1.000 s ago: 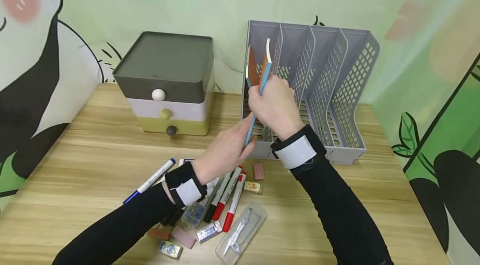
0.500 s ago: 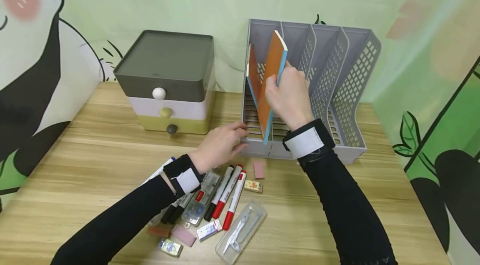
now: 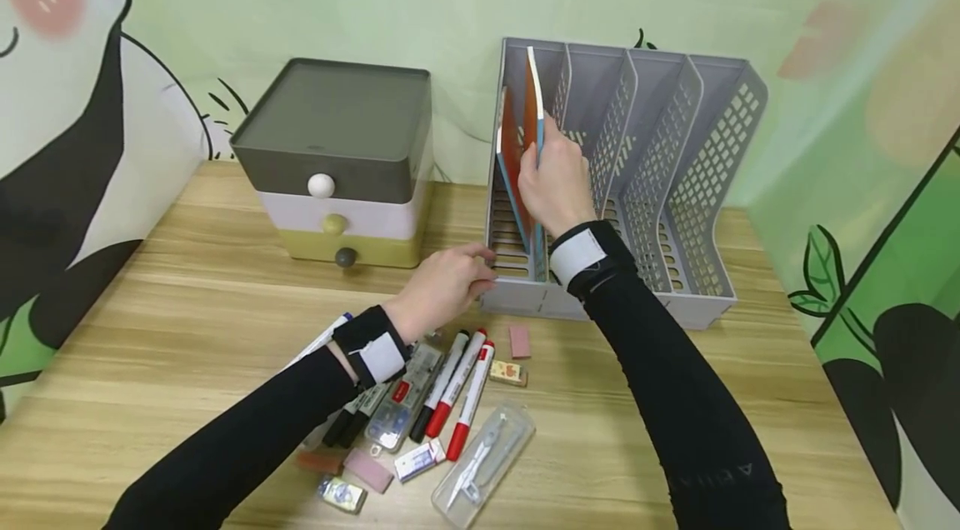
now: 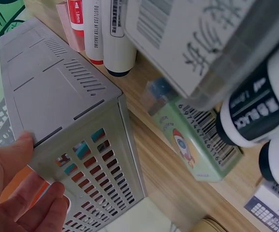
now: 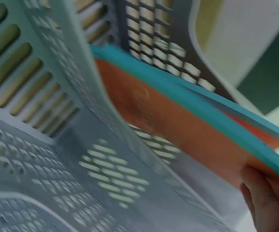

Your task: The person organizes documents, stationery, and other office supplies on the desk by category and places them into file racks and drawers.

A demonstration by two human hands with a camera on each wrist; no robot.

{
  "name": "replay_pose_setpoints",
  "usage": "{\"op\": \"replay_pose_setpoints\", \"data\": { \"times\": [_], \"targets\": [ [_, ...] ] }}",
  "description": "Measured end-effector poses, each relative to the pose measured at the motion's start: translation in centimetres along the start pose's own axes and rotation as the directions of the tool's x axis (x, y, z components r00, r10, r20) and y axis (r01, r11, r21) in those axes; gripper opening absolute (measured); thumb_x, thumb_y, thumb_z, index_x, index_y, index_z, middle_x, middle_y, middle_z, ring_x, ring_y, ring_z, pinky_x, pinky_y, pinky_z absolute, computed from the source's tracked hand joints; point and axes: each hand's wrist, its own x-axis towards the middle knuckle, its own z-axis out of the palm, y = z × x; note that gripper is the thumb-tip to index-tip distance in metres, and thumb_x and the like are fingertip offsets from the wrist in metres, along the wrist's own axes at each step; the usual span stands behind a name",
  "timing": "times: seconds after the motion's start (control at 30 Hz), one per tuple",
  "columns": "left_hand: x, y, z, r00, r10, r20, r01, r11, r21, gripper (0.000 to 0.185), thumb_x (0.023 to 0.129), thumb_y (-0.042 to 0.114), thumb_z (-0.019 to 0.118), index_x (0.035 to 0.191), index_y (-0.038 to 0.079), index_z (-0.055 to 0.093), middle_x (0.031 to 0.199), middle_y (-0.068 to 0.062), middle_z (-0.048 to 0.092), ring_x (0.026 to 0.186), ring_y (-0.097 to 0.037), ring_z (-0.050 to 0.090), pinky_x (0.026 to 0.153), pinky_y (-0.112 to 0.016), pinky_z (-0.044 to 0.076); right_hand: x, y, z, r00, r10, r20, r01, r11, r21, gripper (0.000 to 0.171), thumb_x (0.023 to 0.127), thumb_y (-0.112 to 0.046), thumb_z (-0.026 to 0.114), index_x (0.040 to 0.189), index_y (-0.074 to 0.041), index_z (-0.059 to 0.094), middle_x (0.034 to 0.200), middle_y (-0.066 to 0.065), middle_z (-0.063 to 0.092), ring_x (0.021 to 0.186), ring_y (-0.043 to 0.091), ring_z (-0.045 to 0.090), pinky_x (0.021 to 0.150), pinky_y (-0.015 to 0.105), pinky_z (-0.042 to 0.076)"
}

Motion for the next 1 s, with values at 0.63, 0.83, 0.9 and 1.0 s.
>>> {"op": "replay_pose_setpoints", "data": {
  "times": [0.63, 0.83, 0.9, 1.0],
  "targets": [
    [0.0, 0.2, -0.2, 1.0, -0.002, -0.006, 0.002, 1.0, 0.006, 0.011, 0.092, 0.015, 0.069, 0.096, 0.011, 0.079, 0.117, -0.011, 0.066, 0.099, -0.025, 0.066, 0.083, -0.033, 0.054, 0.9, 3.7, 3.5, 0.931, 0.139, 0.339, -0.181, 0.979, 0.094, 0.048, 0.093, -0.009, 0.056, 0.139, 0.0, 0.049, 0.115, 0.021, 0.064, 0.091, 0.032, 0.063, 0.072, 0.04, 0.05],
    [0.0, 0.3, -0.2, 1.0, -0.02, -0.005, 0.02, 1.0, -0.006, 0.01, 0.091, 0.015, 0.07, 0.094, 0.011, 0.079, 0.116, -0.01, 0.066, 0.099, -0.025, 0.067, 0.083, -0.033, 0.054, 0.6, 4.3, 2.7, 0.836, 0.042, 0.547, -0.189, 0.958, 0.216, 0.079, 0.084, 0.0, 0.059, 0.154, -0.001, 0.021, 0.146, 0.025, 0.04, 0.128, 0.04, 0.046, 0.1, 0.049, 0.043],
    [0.0, 0.3, -0.2, 1.0, -0.022, -0.003, 0.022, 1.0, -0.007, 0.01, 0.091, 0.015, 0.07, 0.095, 0.01, 0.079, 0.116, -0.01, 0.066, 0.098, -0.024, 0.067, 0.083, -0.032, 0.054, 0.6, 4.4, 2.5, 0.814, 0.017, 0.58, -0.183, 0.956, 0.228, 0.082, 0.084, 0.003, 0.061, 0.154, 0.0, 0.019, 0.148, 0.026, 0.037, 0.13, 0.041, 0.043, 0.101, 0.049, 0.042],
    [0.0, 0.3, -0.2, 1.0, -0.023, 0.001, 0.023, 1.0, -0.013, 0.011, 0.091, 0.015, 0.07, 0.095, 0.01, 0.079, 0.117, -0.01, 0.066, 0.098, -0.024, 0.067, 0.083, -0.032, 0.054, 0.4, 4.5, 2.5, 0.803, 0.02, 0.596, -0.169, 0.966, 0.195, 0.082, 0.086, 0.002, 0.064, 0.154, 0.0, 0.018, 0.15, 0.025, 0.034, 0.13, 0.042, 0.044, 0.1, 0.048, 0.043]
  ]
}}
